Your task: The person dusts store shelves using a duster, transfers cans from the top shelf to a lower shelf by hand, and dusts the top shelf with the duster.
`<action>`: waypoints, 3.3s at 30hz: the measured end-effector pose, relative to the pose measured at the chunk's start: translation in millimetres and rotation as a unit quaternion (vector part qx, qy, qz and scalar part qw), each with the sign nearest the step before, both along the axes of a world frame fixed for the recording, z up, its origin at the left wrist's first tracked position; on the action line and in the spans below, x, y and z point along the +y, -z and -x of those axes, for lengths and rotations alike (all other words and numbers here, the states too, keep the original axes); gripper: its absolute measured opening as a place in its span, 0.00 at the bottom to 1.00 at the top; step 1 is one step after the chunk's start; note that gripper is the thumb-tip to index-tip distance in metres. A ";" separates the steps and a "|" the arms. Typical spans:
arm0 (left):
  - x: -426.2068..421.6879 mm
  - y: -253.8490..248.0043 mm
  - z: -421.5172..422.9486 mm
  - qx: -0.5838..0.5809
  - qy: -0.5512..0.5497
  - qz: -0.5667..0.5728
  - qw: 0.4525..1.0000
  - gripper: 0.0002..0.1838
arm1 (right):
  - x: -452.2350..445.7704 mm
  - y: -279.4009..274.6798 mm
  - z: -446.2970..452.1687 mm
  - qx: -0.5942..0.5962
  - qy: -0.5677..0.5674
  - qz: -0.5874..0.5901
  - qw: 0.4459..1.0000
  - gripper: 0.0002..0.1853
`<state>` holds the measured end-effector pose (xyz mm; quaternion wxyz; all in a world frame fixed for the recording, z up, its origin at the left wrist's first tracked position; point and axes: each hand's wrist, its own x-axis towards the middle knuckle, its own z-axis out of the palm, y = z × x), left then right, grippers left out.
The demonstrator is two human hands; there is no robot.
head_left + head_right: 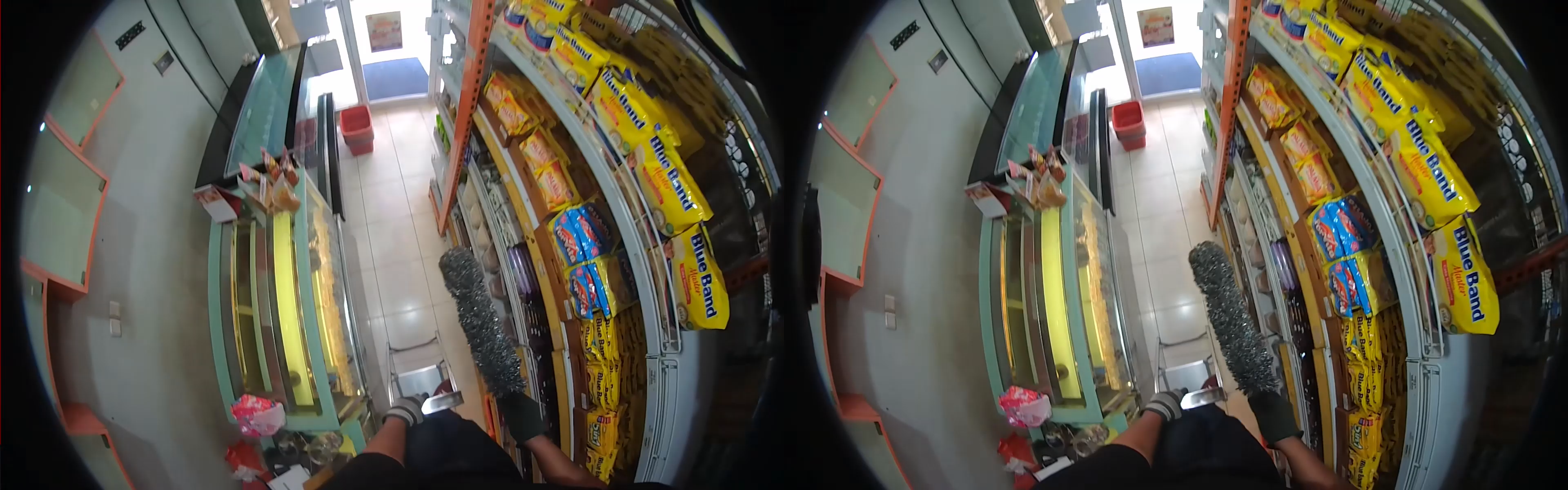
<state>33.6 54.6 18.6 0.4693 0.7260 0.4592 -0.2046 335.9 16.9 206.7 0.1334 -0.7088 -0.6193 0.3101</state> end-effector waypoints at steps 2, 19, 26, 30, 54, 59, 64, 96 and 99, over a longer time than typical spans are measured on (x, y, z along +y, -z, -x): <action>-5.6 17.6 0.2 -0.008 0.003 0.000 1.000 0.37 | 21.6 2.4 5.1 0.011 -0.075 0.008 0.997 0.16; 78.2 -126.2 -65.8 -0.140 -0.020 -0.059 0.988 0.39 | 77.4 -113.9 42.3 0.129 -0.084 -0.222 0.963 0.19; 120.9 -296.1 -138.3 -0.399 -0.032 -0.131 0.907 0.44 | 59.6 -298.8 26.8 0.064 0.080 -0.315 0.943 0.11; 129.5 -369.3 -163.4 -0.525 -0.053 -0.144 0.837 0.46 | 29.2 -339.1 2.4 -0.036 0.103 -0.481 0.870 0.11; 249.3 -492.6 -142.5 -0.846 -0.052 0.014 0.530 0.34 | -132.1 -507.1 -33.4 -0.366 0.102 -0.447 0.809 0.21; 192.1 -585.9 -108.0 -0.802 0.010 0.337 0.492 0.28 | -192.8 -616.1 -93.0 -0.507 0.249 -0.664 0.490 0.21; 211.9 -542.4 -113.8 -0.821 -0.255 0.021 0.510 0.28 | -210.2 -664.4 -207.5 -0.710 0.261 -0.344 0.557 0.22; 154.3 -561.3 -149.8 -0.774 -0.203 -0.037 0.599 0.24 | -191.6 -655.4 -233.0 -0.395 0.323 -0.447 0.735 0.24; 154.0 -561.5 -154.3 -0.778 -0.179 -0.051 0.600 0.24 | -195.8 -653.2 -228.2 -0.415 0.305 -0.459 0.724 0.22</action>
